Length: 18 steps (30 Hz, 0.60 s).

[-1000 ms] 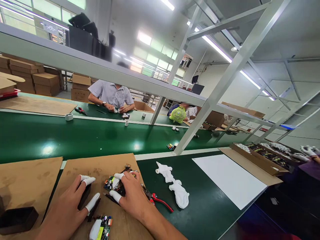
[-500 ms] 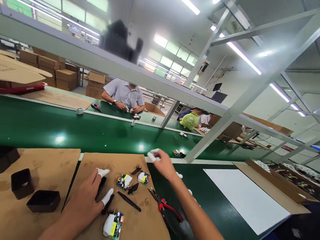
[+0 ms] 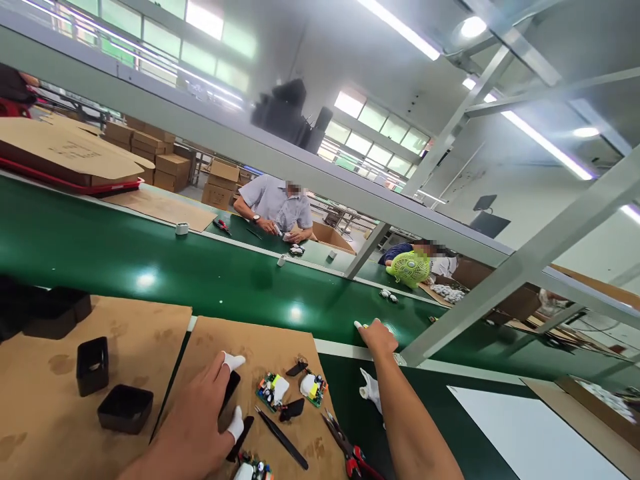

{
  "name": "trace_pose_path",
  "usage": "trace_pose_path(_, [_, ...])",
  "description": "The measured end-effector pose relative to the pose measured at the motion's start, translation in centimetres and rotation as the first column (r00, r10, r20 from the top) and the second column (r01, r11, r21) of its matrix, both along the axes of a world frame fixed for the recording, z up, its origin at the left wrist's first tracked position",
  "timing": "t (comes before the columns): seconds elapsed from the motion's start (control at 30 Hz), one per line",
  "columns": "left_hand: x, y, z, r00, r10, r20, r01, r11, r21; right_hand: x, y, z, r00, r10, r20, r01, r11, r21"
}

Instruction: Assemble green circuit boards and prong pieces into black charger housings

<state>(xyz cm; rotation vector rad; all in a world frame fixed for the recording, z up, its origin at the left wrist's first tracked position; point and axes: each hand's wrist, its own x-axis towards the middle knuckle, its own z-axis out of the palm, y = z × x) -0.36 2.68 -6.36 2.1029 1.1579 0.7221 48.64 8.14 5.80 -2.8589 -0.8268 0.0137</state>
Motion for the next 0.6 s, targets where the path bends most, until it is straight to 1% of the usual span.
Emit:
trace_pose_path(0.07, [-0.8,0.3,0.1,0.999,-0.031,0.013,0.032,0.997,-0.075,-0.3,0.9,-0.3,0.994,0.096,-0.049,-0.093,0.994,0.061])
trace_pose_path(0.13, [-1.8,0.7,0.1,0.996,-0.084,0.028,0.087,0.982,-0.168,-1.0,1.4,-0.5,0.967,0.23,-0.106,-0.214,0.966,0.148])
trace_pose_path(0.17, [-2.4,1.0,0.1,0.993,-0.115,0.036,0.12,0.969,-0.215,-1.7,1.5,-0.6,0.942,0.307,-0.133,-0.277,0.939,0.203])
trace_pose_path(0.23, [-3.7,1.6,0.0,0.985,-0.169,0.044,0.174,0.94,-0.292,-3.5,1.5,-0.7,0.869,0.464,-0.171,-0.392,0.857,0.334])
trace_pose_path(0.27, [-4.3,1.8,0.0,0.981,-0.187,0.042,0.191,0.93,-0.315,-4.7,1.3,-0.6,0.823,0.539,-0.179,-0.437,0.802,0.407])
trace_pose_path(0.33, [-5.3,2.0,-0.1,0.977,-0.209,0.036,0.21,0.928,-0.307,-7.6,0.5,-0.1,0.713,0.68,-0.171,-0.499,0.663,0.558])
trace_pose_path(0.4, [-5.6,1.9,0.1,0.98,-0.192,0.06,0.201,0.954,-0.223,-10.8,-0.8,1.1,0.575,0.807,-0.135,-0.527,0.491,0.694])
trace_pose_path(0.43, [-5.5,1.9,0.6,0.98,-0.179,0.084,0.191,0.966,-0.175,-12.4,-1.6,2.0,0.504,0.858,-0.103,-0.525,0.399,0.751])
trace_pose_path(0.47, [-5.2,1.8,1.3,0.979,-0.168,0.115,0.183,0.973,-0.138,-13.9,-2.5,3.1,0.439,0.896,-0.065,-0.513,0.309,0.8])
trace_pose_path(0.5, [-4.7,1.7,2.5,0.976,-0.162,0.149,0.179,0.977,-0.113,-15.4,-3.5,4.3,0.384,0.923,-0.023,-0.491,0.225,0.842])
trace_pose_path(0.53, [-4.1,1.5,4.1,0.969,-0.169,0.18,0.19,0.976,-0.107,-16.8,-4.6,5.5,0.338,0.941,0.016,-0.462,0.151,0.874])
trace_pose_path(0.6, [-2.6,1.2,8.3,0.947,-0.211,0.241,0.238,0.967,-0.088,-19.2,-6.7,8.1,0.276,0.957,0.085,-0.398,0.034,0.917])
